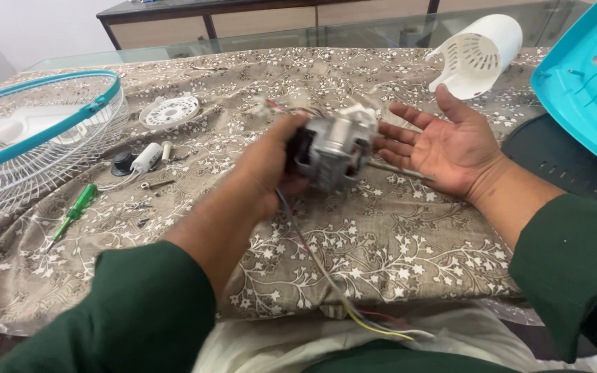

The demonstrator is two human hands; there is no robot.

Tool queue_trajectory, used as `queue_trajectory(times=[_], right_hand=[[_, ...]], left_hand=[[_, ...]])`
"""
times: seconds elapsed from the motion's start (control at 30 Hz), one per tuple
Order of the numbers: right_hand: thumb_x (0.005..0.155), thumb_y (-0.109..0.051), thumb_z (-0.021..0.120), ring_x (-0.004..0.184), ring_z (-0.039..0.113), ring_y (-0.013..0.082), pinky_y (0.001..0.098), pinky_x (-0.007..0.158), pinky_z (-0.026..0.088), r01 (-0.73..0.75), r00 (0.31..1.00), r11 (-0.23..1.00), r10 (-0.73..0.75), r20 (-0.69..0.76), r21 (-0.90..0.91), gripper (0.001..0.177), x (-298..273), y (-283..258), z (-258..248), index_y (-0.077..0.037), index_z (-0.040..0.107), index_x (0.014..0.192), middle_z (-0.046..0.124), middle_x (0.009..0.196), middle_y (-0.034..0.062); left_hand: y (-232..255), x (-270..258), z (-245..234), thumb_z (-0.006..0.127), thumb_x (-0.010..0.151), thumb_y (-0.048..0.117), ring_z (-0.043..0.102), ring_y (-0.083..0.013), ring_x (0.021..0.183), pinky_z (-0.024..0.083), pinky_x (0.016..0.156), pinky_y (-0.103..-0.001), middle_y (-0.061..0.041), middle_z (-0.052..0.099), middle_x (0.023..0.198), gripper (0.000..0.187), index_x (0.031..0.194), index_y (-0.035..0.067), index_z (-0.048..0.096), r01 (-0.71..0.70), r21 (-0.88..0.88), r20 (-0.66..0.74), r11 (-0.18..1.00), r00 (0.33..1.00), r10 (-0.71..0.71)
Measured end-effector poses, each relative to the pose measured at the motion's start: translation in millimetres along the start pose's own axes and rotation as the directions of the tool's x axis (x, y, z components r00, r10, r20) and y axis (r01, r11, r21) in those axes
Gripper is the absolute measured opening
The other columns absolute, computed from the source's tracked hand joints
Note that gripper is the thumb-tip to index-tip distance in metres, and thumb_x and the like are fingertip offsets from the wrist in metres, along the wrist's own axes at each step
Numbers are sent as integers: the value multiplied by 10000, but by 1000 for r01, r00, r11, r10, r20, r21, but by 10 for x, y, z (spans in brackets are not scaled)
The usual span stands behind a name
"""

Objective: The person assembles an electric fan motor by hand, inserting a small white plastic piece into the motor housing, then using a green screwdriver to tighten a screw. They attach a white plastic motor cover and secure it with a knob, completing the motor assembly.

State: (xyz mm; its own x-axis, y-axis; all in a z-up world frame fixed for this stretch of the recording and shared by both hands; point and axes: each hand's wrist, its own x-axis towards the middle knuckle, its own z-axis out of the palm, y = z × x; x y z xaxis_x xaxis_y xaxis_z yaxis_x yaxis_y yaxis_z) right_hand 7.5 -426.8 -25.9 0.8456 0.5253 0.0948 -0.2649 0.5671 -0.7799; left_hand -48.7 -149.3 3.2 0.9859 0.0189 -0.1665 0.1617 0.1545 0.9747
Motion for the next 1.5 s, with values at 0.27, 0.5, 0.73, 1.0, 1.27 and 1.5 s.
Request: queue_trajectory(times=[0.27,0.5,0.73,1.0,1.27,1.5], right_hand=[[909,-576,663,1323,519,386,508,1122,440,4,999,999,-5,-36,-38,755,-13,11,36,-26,497,1400,532,1424,247],[915,-536,654,1314,566,382,501,1121,460,18,998,999,-20,-63,-33,706,18,17,-2,-12,510,1365,550,1389,234],[1030,-446,580,1167,629,300,460,1049,494,8,999,1000,-9,-47,-19,528,52,27,-92,-7,576,1324,655,1217,167],[1015,-268,599,954,685,212,364,900,559,27,977,924,-105,-187,-380,329,41,151,-47,-37,630,1247,707,1031,102],[889,-172,737,833,717,125,299,783,582,-14,977,344,-195,-86,-939,244,-135,181,288,-34,720,1089,782,940,67],[883,-399,770,827,747,195,357,779,578,-315,775,-168,-614,-151,-934,346,-367,-227,138,-121,758,1088,776,944,57]], left_hand=[[279,456,-431,643,870,491,719,-124,699,637,637,-331,0,728,866,358,1027,172,689,-100,41,-75,994,992,103],[107,817,-494,678,846,514,682,-145,699,596,638,-350,12,711,882,348,1004,205,701,-17,46,-118,999,993,22],[31,871,-465,675,843,582,664,-160,681,588,583,-335,-16,696,870,477,1005,134,702,-33,61,-189,998,981,44],[106,721,-374,652,868,607,666,-187,627,597,523,-335,-69,675,843,600,1011,25,670,-2,152,-260,988,965,42],[165,662,-592,686,884,545,678,-216,524,557,451,-341,-108,703,750,603,986,-49,671,-27,335,-259,942,958,120],[39,474,-753,835,820,441,634,-325,1013,505,874,-466,-166,650,1077,566,1144,15,650,-274,717,-308,641,700,644]])
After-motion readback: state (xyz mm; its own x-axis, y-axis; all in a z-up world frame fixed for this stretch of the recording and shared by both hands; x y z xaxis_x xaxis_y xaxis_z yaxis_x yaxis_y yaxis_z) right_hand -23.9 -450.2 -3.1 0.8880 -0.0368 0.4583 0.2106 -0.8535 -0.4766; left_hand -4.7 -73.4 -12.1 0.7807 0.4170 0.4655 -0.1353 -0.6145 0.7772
